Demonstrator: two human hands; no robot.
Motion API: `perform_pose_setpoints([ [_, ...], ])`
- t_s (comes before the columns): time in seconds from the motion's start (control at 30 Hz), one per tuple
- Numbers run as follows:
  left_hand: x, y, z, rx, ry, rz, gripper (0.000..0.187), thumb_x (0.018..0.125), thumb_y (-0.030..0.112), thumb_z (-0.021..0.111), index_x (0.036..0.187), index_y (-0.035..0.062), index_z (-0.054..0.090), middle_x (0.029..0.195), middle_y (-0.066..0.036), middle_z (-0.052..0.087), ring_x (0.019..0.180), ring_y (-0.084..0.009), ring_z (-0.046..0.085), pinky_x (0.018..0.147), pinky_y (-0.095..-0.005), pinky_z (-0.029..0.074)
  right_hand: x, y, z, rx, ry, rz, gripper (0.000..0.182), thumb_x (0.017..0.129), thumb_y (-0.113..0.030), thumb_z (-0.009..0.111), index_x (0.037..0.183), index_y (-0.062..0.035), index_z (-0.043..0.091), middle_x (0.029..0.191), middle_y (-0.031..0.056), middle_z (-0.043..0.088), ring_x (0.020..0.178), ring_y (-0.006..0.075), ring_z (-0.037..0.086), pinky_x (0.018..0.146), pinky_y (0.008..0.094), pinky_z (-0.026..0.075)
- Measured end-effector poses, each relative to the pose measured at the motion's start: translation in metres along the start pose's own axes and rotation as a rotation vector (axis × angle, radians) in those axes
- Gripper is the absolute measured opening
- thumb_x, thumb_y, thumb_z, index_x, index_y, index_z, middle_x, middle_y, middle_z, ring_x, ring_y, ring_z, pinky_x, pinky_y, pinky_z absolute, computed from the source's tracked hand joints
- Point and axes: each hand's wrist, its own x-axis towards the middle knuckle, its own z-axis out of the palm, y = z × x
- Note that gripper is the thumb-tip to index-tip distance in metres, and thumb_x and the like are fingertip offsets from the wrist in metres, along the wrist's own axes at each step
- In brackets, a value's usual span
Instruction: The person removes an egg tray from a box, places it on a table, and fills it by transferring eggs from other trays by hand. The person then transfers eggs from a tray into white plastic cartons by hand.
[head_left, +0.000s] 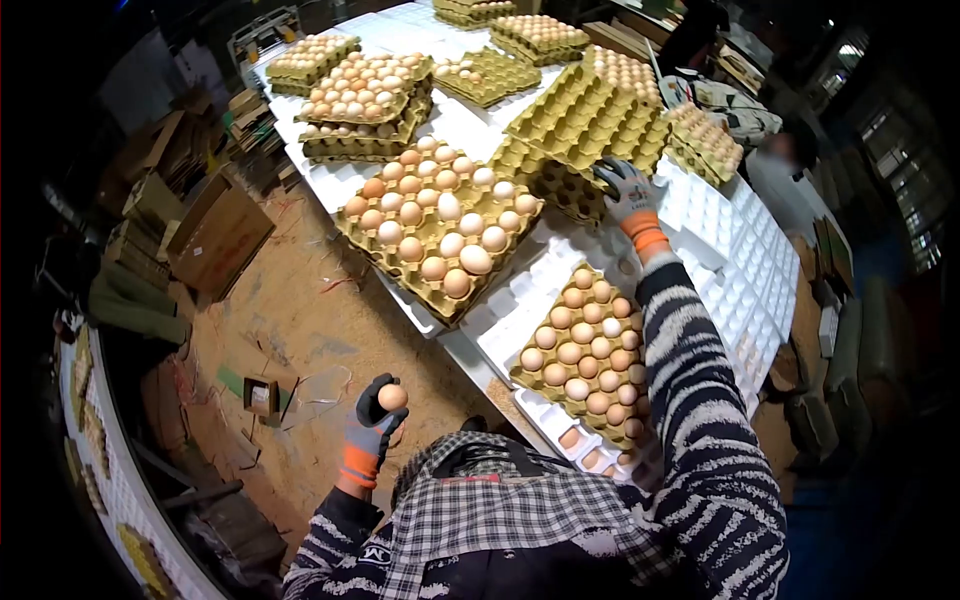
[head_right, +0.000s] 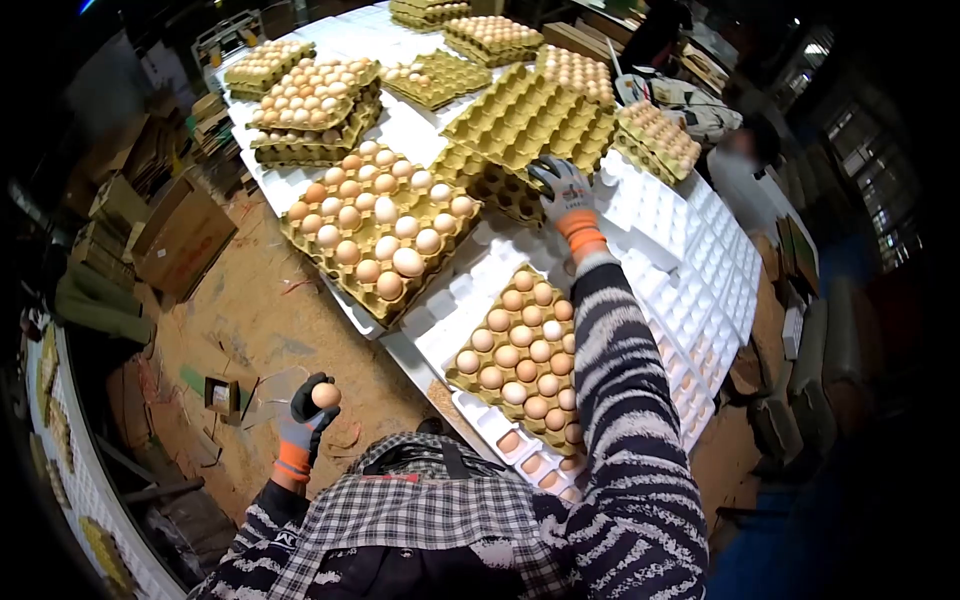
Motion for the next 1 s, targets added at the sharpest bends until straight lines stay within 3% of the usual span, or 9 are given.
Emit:
perform_pose_setpoints([
  [0.07, -0.029, -0.016, -0.004, -0.114, 0.079, -0.063, 0.063, 0.079, -0.005, 0.078, 0.138, 0.0026, 0.055, 0.13, -0.01, 0.063, 0.116, -0.0201, 0.062, 0.099, -0.0333, 0.054, 0.021, 0.02, 0.079, 0.025, -0.454, 0.066, 0.05, 0.089, -0.032, 0.06, 0.138, -0.0273, 0.058, 0.158, 0.0059, 0.041, 0.141, 0.0351, 0.041, 0.118, 0.0459, 0.033],
  [0.13, -0.06, -0.025, -0.016, -0.094, 0.154, -0.132, 0.064, 0.078, -0.006, 0.078, 0.138, 0.0032, 0.056, 0.131, -0.009, 0.064, 0.117, -0.02, 0.062, 0.099, -0.0334, 0.053, 0.028, 0.01, 0.096, 0.015, -0.552, 0.025, 0.048, 0.09, -0.03, 0.056, 0.137, -0.0269, 0.059, 0.157, 0.0068, 0.041, 0.139, 0.0336, 0.044, 0.117, 0.0435, 0.035],
  [0.4, -0.146, -0.079, -0.055, 0.113, 0.379, -0.203, 0.067, 0.075, -0.003, 0.082, 0.137, 0.0024, 0.057, 0.13, -0.008, 0.063, 0.115, -0.0183, 0.062, 0.098, -0.033, 0.054, 0.02, 0.022, 0.122, 0.201, -0.48, 0.168, 0.035, 0.09, -0.019, 0.055, 0.122, -0.021, 0.07, 0.138, 0.0103, 0.059, 0.128, 0.032, 0.053, 0.11, 0.0417, 0.04],
  [0.5, -0.133, -0.07, -0.063, -0.056, 0.511, -0.176, 0.063, 0.075, -0.001, 0.084, 0.133, 0.0029, 0.059, 0.129, -0.007, 0.063, 0.114, -0.0184, 0.062, 0.096, -0.0325, 0.055, 0.029, -0.1, 0.024, 0.323, 0.279, 0.025, 0.04, 0.088, -0.012, 0.063, 0.127, -0.0128, 0.065, 0.134, 0.0117, 0.062, 0.128, 0.0332, 0.052, 0.111, 0.0425, 0.04],
  [0.6, -0.085, -0.015, -0.082, 0.265, 0.602, 0.022, 0.057, 0.073, 0.003, 0.085, 0.125, 0.0034, 0.064, 0.118, -0.012, 0.063, 0.111, -0.0253, 0.064, 0.094, -0.0343, 0.054, 0.022, -0.265, -0.055, 0.573, 0.434, -0.31, 0.045, 0.084, -0.005, 0.07, 0.128, -0.0058, 0.062, 0.13, 0.0147, 0.063, 0.123, 0.0344, 0.057, 0.106, 0.0415, 0.045],
  [0.7, -0.033, 0.032, -0.119, 0.436, 0.643, 0.055, 0.078, 0.071, 0.005, 0.084, 0.143, 0.005, 0.052, 0.108, -0.01, 0.063, 0.101, -0.0259, 0.063, 0.091, -0.0351, 0.053, -0.014, -0.417, -0.046, 1.096, -0.112, -0.52, 0.061, 0.08, -0.014, 0.079, 0.136, -0.0076, 0.057, 0.13, 0.0151, 0.062, 0.115, 0.0336, 0.063, 0.098, 0.0404, 0.052],
  [0.8, 0.005, 0.026, -0.175, 0.471, 0.626, 0.128, 0.088, 0.07, 0.009, 0.085, 0.148, 0.0037, 0.045, 0.108, -0.011, 0.062, 0.097, -0.0264, 0.062, 0.088, -0.0342, 0.053, -0.023, -0.529, -0.009, 1.168, -0.746, -0.481, 0.079, 0.079, -0.033, 0.085, 0.145, -0.0085, 0.049, 0.136, 0.0166, 0.057, 0.113, 0.0327, 0.064, 0.096, 0.0383, 0.053],
  [0.83, 0.015, 0.029, -0.191, 0.303, 0.605, 0.153, 0.091, 0.067, 0.014, 0.087, 0.147, 0.0019, 0.044, 0.111, -0.013, 0.061, 0.104, -0.0303, 0.061, 0.09, -0.0354, 0.052, -0.022, -0.558, 0.011, 1.254, -0.833, -0.408, 0.081, 0.079, -0.034, 0.085, 0.146, -0.0084, 0.047, 0.136, 0.0171, 0.057, 0.112, 0.0325, 0.065, 0.095, 0.038, 0.053],
  [1.0, 0.051, 0.011, -0.288, 0.898, 0.562, 0.227, 0.098, 0.064, 0.012, 0.088, 0.148, 0.0012, 0.039, 0.134, -0.018, 0.052, 0.119, -0.0362, 0.055, 0.102, -0.0404, 0.048, 0.005, -0.664, 0.1, 1.331, -0.788, -0.417, 0.067, 0.082, -0.025, 0.084, 0.14, -0.0062, 0.055, 0.127, 0.0143, 0.066, 0.108, 0.0213, 0.067, 0.09, 0.0341, 0.055],
])
